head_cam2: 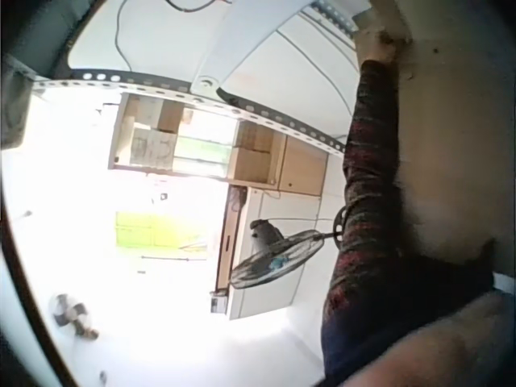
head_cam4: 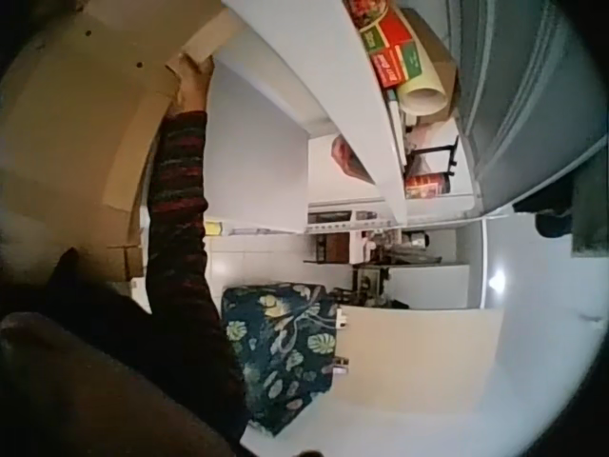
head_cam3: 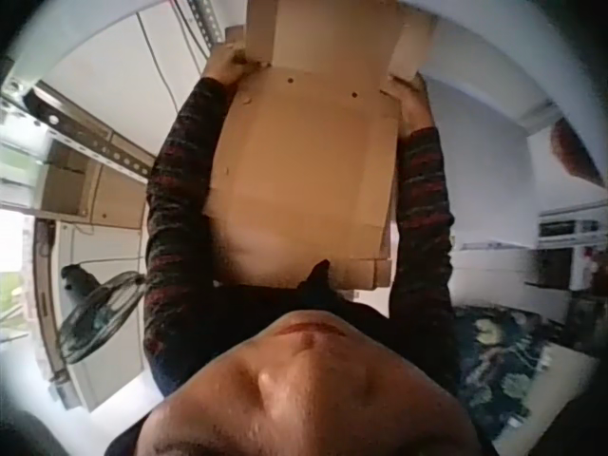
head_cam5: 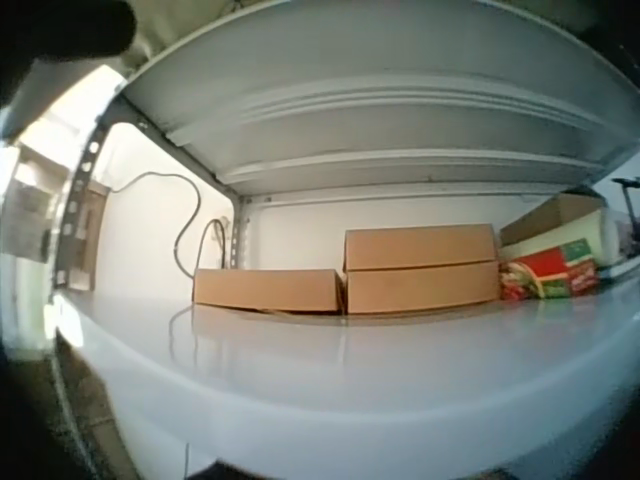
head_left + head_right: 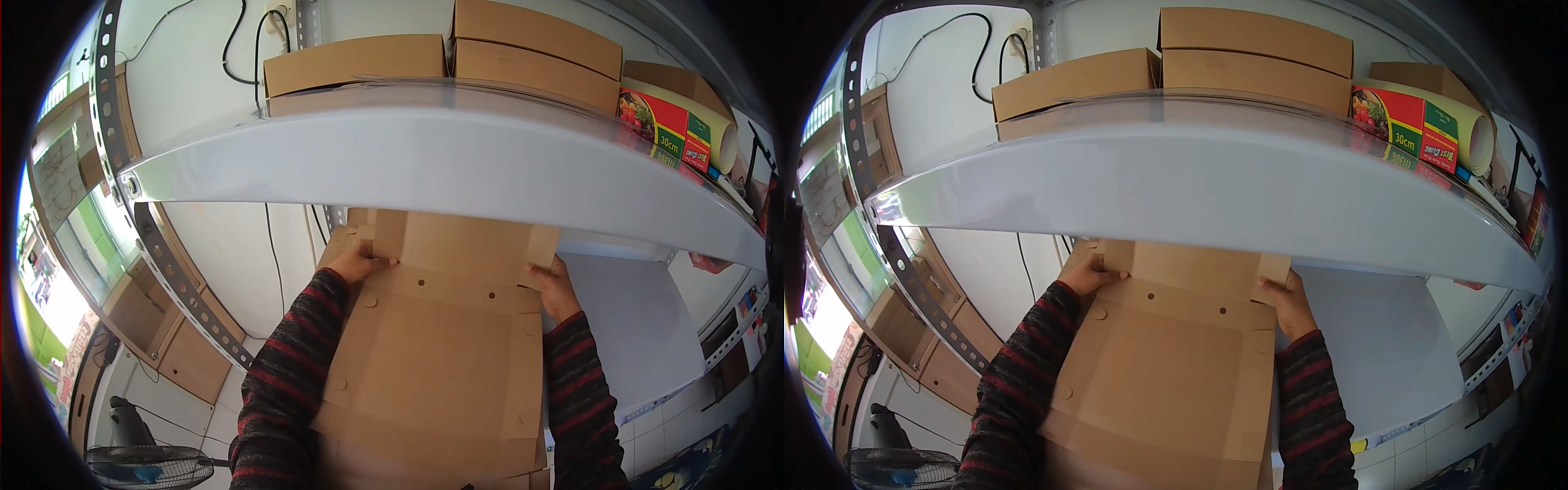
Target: The person assembles flat cardboard boxes by hand, folding the flaps and inserting tabs into slots to form the box structure. The person then stacks the completed boxes on a shelf.
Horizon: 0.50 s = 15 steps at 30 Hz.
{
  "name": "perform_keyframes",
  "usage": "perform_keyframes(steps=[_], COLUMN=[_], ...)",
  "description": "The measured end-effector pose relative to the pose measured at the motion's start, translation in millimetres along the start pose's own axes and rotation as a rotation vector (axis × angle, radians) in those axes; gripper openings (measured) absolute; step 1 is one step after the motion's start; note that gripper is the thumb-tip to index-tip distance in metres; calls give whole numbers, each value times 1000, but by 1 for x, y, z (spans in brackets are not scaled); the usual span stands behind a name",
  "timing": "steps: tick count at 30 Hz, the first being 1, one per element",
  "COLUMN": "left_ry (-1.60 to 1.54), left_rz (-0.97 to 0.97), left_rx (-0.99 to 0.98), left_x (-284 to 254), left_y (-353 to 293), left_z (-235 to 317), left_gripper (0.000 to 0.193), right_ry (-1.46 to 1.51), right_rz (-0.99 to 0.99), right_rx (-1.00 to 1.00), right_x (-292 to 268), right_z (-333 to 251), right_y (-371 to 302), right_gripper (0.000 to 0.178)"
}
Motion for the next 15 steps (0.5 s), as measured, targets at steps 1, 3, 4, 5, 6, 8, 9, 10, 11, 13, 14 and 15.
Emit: perform_keyframes(steps=[1,3,4,5,6,8,9,10,11,13,14,15], left_ry=[-5,-30,-48,-65,0,147,222,254,285,193,54,64], left_rz=[-11,-1,22,50,60,99,124,139,151,6,-170,-147], left_rx=[-9,17,51,83,129,197,215,192,175,279,370,321], left_x=[-3,-8,-10,-14,-15,-13,-13,-11,-9,-9,-12,-5], left_y=[2,3,1,-3,-5,-5,-8,-12,-14,-5,6,17], left_z=[-1,-7,-12,-17,-18,-10,-8,-3,3,-3,-19,-25], left_gripper=[38,40,40,40,41,43,44,43,43,31,22,21], right_ry=[-6,-10,-21,-29,-37,-12,-105,-199,-251,-283,-274,-275], right_rz=[-27,-91,-73,-60,-50,-139,-154,-177,-157,-227,-265,-280], right_rx=[27,85,94,102,116,76,84,84,71,16,108,202], right_x=[-3,-1,2,6,13,6,1,-3,-9,-16,-7,-3], right_z=[2,5,6,6,6,9,8,6,7,6,-1,-10], right_y=[0,0,0,-1,-3,-4,-6,-7,-10,-11,-6,-4], right_gripper=[28,30,31,33,34,30,27,24,23,23,24,24])
Point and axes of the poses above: each hand's wrist, its own y-axis towards the middle knuckle, its own x-axis out of the palm, z = x × y, the point moved 2 cm from there along y, towards the middle knuckle, and after that the axes turned 1 degree about -x, right-handed, at the moved point
